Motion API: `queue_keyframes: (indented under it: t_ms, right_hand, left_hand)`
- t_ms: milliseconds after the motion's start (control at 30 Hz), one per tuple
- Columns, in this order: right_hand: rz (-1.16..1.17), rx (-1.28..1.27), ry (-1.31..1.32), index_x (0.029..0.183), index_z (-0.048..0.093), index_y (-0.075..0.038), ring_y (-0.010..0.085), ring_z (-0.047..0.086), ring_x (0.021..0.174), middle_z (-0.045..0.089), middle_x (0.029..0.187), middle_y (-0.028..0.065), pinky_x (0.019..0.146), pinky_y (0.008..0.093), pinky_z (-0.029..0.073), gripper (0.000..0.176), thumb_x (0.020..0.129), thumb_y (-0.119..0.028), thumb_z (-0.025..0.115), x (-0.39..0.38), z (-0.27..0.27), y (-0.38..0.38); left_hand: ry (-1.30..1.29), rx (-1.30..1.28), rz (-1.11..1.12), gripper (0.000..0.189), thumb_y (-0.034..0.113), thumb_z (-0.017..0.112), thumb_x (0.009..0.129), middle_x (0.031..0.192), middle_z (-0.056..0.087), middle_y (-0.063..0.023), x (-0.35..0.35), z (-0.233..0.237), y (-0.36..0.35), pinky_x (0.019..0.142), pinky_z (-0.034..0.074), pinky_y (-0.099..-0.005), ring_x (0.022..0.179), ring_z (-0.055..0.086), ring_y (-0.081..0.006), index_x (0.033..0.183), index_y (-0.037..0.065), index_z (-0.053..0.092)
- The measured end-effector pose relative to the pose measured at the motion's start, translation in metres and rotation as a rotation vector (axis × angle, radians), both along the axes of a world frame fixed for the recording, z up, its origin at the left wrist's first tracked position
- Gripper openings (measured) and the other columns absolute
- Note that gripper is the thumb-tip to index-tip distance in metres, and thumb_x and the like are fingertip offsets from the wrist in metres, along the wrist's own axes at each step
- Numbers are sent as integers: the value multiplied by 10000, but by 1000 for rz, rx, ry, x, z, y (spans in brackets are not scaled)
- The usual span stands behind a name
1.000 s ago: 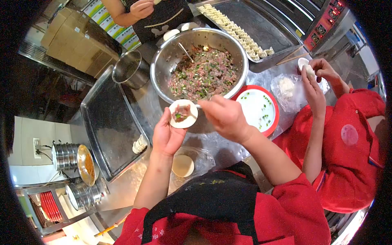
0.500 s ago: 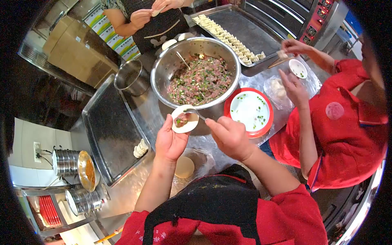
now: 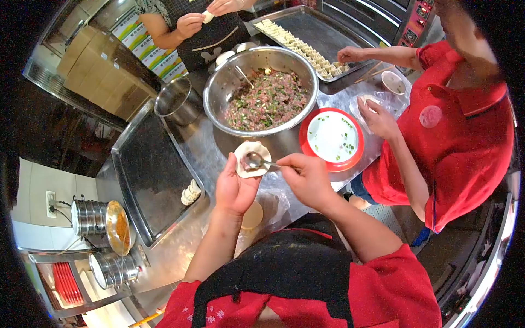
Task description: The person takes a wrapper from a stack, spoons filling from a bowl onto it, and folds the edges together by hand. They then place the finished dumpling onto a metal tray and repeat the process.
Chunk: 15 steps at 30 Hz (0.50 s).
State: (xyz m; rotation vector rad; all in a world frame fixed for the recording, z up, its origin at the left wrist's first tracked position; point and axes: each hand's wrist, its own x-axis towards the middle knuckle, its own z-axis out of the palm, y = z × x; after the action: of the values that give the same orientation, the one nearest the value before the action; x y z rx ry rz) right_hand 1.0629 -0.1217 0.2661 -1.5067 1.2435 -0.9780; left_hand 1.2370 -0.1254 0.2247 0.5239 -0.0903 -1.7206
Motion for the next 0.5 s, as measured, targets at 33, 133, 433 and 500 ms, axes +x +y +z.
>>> queue_keyframes:
  t_ms: [33, 133, 433, 500]
  right_hand:
    - [-19, 60, -23, 935, 661, 34, 85, 576, 654, 657, 746, 48, 576, 232, 446, 148, 831, -46, 592, -5, 1, 0]
    - [-65, 214, -111, 908, 670, 34, 87, 557, 556, 640, 713, 33, 490, 232, 436, 145, 819, -57, 601, -13, 8, -3]
    - [-359, -148, 298, 873, 682, -19, 217, 589, 546, 645, 669, 82, 518, 352, 458, 135, 800, -75, 583, -78, -52, -9]
    - [-441, -343, 465, 875, 676, -29, 286, 613, 593, 654, 701, 119, 547, 393, 470, 140, 791, -68, 571, -99, -60, -14]
  left_hand:
    - [3, -23, -3, 466, 337, 287, 1008, 1299, 499, -160, 2, -3, 2, 1061, 344, -449, 1216, 466, -304, 1293, -8, 421]
    - [26, 1, -7, 468, 338, 283, 1009, 1298, 499, -158, 2, -2, 8, 1062, 345, -453, 1213, 468, -304, 1294, -7, 419]
    - [-10, 157, 47, 459, 348, 314, 1005, 1274, 523, -142, 7, -24, 10, 1046, 374, -431, 1200, 484, -281, 1261, -4, 459]
    - [-4, 199, 77, 458, 311, 311, 1006, 1307, 493, -179, 3, -17, 10, 1069, 343, -447, 1229, 459, -305, 1274, -39, 436]
